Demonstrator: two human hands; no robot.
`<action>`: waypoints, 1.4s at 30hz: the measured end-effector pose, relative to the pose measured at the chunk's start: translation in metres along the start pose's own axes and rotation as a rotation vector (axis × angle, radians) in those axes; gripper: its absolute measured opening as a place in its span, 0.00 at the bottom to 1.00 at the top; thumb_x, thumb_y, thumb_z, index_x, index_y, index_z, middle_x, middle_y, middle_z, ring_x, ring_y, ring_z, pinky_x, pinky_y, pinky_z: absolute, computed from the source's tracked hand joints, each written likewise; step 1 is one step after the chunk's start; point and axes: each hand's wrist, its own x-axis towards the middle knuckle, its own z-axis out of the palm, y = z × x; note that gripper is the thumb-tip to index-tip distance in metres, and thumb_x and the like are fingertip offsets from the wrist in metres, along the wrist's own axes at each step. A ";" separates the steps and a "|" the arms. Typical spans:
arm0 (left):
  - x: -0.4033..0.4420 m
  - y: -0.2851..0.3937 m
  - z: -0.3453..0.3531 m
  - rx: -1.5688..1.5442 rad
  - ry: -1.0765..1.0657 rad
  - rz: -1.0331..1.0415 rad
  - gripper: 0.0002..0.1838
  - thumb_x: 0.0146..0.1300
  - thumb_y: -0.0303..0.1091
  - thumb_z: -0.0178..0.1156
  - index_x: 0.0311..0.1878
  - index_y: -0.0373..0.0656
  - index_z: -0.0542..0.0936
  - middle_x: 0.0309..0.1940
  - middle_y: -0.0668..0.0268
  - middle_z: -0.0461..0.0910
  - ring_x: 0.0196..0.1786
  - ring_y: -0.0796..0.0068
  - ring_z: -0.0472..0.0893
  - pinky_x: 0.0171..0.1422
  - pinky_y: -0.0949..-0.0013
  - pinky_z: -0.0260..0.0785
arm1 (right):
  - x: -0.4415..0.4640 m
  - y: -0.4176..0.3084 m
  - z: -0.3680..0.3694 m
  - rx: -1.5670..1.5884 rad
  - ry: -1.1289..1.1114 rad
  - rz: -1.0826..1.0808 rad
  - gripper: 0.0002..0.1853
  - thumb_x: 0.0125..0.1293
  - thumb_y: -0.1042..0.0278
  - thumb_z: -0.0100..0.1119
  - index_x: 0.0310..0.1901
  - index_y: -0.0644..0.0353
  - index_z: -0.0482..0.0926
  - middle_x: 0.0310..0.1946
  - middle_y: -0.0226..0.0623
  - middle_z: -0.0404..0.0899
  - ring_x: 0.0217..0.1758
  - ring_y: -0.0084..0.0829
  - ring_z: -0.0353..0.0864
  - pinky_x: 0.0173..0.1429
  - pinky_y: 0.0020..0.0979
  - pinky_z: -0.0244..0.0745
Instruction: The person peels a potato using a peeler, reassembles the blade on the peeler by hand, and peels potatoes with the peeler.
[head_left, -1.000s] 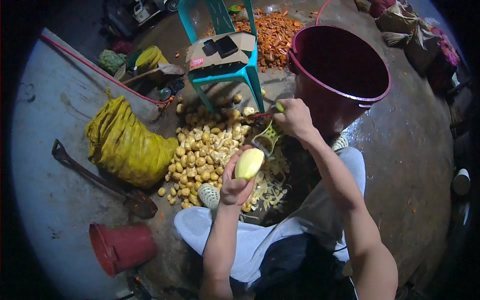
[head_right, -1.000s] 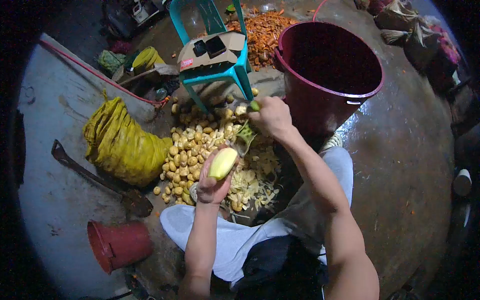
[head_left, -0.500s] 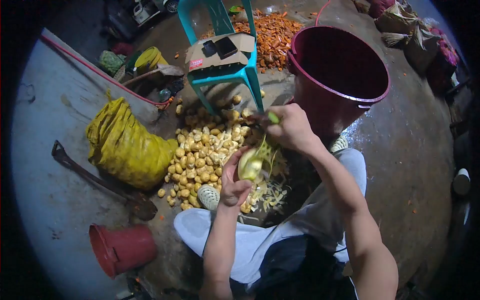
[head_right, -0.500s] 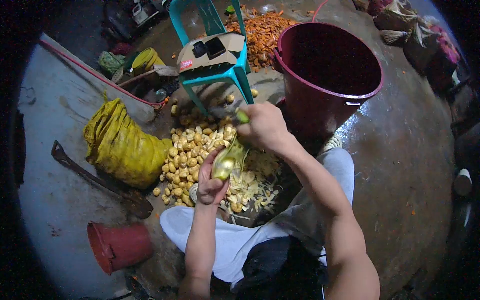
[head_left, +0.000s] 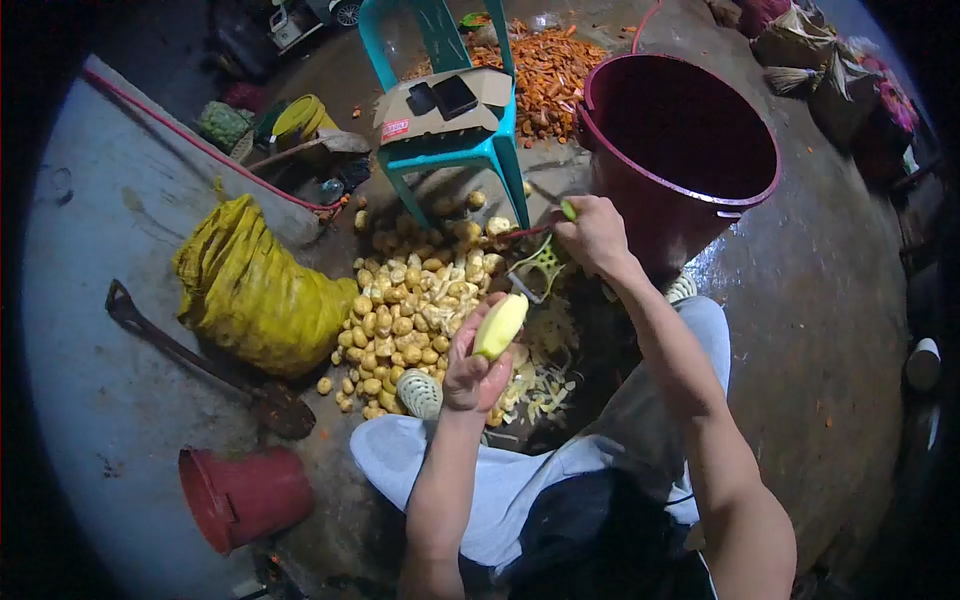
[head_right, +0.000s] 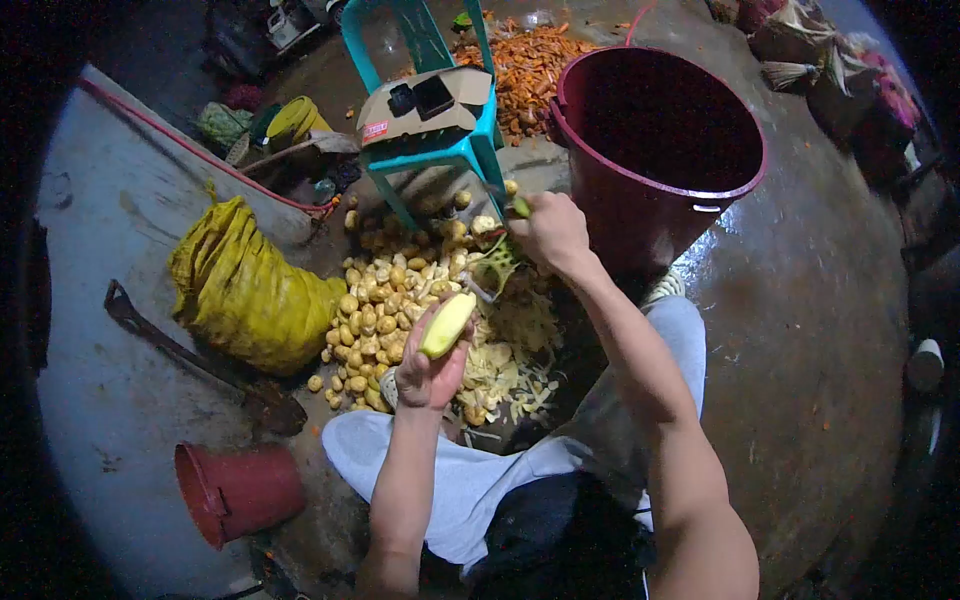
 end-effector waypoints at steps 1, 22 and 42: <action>0.000 0.001 -0.003 -0.091 -0.055 -0.044 0.51 0.41 0.37 0.79 0.68 0.30 0.62 0.61 0.56 0.72 0.65 0.62 0.72 0.73 0.62 0.61 | 0.002 0.003 0.004 0.003 0.005 -0.004 0.10 0.52 0.59 0.62 0.32 0.55 0.82 0.27 0.49 0.81 0.35 0.49 0.83 0.44 0.46 0.77; -0.006 -0.009 0.000 -0.219 0.094 -0.014 0.47 0.46 0.50 0.77 0.67 0.37 0.68 0.66 0.58 0.70 0.72 0.58 0.64 0.78 0.55 0.54 | -0.005 0.004 0.019 0.144 0.025 -0.001 0.13 0.53 0.57 0.63 0.33 0.58 0.83 0.26 0.50 0.80 0.33 0.53 0.81 0.39 0.46 0.77; -0.010 -0.002 0.011 0.008 0.027 -0.039 0.54 0.44 0.48 0.79 0.70 0.33 0.61 0.67 0.55 0.67 0.70 0.59 0.67 0.77 0.57 0.54 | -0.015 -0.001 0.011 0.123 0.032 -0.209 0.12 0.47 0.59 0.65 0.31 0.57 0.80 0.25 0.47 0.80 0.34 0.52 0.81 0.42 0.46 0.77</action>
